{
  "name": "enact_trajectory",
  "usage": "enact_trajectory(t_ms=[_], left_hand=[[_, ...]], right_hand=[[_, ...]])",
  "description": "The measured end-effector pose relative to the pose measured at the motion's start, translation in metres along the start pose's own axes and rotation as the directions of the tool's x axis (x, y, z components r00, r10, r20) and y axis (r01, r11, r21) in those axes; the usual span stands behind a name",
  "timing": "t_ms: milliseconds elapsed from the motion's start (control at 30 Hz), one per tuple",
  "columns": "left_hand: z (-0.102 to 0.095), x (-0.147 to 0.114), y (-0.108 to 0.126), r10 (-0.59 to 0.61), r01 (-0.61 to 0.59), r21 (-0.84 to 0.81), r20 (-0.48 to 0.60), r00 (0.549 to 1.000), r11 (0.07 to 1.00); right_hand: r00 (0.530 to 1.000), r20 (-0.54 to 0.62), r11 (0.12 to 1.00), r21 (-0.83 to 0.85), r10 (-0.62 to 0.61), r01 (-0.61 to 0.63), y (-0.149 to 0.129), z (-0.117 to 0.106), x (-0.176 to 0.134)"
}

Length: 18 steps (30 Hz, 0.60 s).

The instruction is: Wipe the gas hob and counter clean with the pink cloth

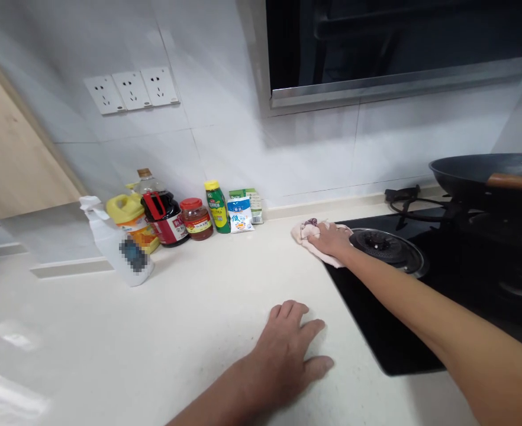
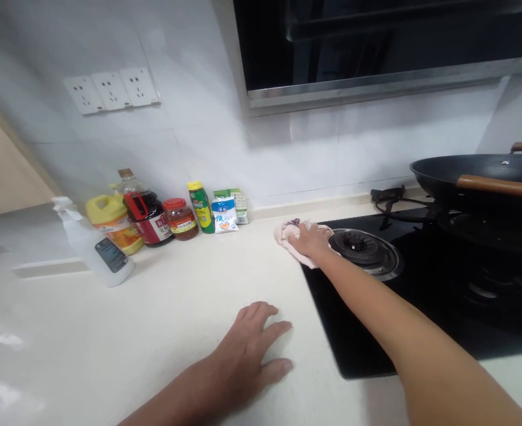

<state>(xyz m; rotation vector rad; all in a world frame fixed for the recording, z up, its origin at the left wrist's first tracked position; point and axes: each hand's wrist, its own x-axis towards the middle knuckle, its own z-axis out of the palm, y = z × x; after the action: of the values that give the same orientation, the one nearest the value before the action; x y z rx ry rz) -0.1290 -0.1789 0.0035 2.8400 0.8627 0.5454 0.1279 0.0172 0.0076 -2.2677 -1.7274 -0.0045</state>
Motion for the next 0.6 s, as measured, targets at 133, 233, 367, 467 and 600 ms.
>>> enact_trajectory(t_ms=[133,233,367,467,600], left_hand=[[0.001,0.000,-0.001,-0.005,0.005,0.016,0.006,1.000,1.000],[0.003,0.001,-0.003,-0.006,0.006,0.034,0.014,1.000,0.999],[0.002,0.001,-0.003,-0.010,0.008,0.047,0.037,0.999,0.999],[-0.003,0.002,-0.002,-0.020,0.017,0.040,0.063,0.998,0.999],[-0.008,0.002,0.000,-0.023,0.021,0.032,0.081,0.996,0.999]], right_hand=[[0.996,0.047,0.997,-0.001,0.078,-0.078,-0.005,-0.004,0.005],[0.997,0.062,0.999,0.000,-0.048,0.048,-0.003,-0.005,-0.008],[0.948,0.038,0.949,0.029,-0.316,0.315,0.015,-0.007,-0.058],[0.878,-0.020,0.873,0.095,-0.478,0.478,0.041,-0.016,-0.113],[0.860,-0.051,0.846,0.164,-0.507,0.508,0.090,-0.032,-0.177]])
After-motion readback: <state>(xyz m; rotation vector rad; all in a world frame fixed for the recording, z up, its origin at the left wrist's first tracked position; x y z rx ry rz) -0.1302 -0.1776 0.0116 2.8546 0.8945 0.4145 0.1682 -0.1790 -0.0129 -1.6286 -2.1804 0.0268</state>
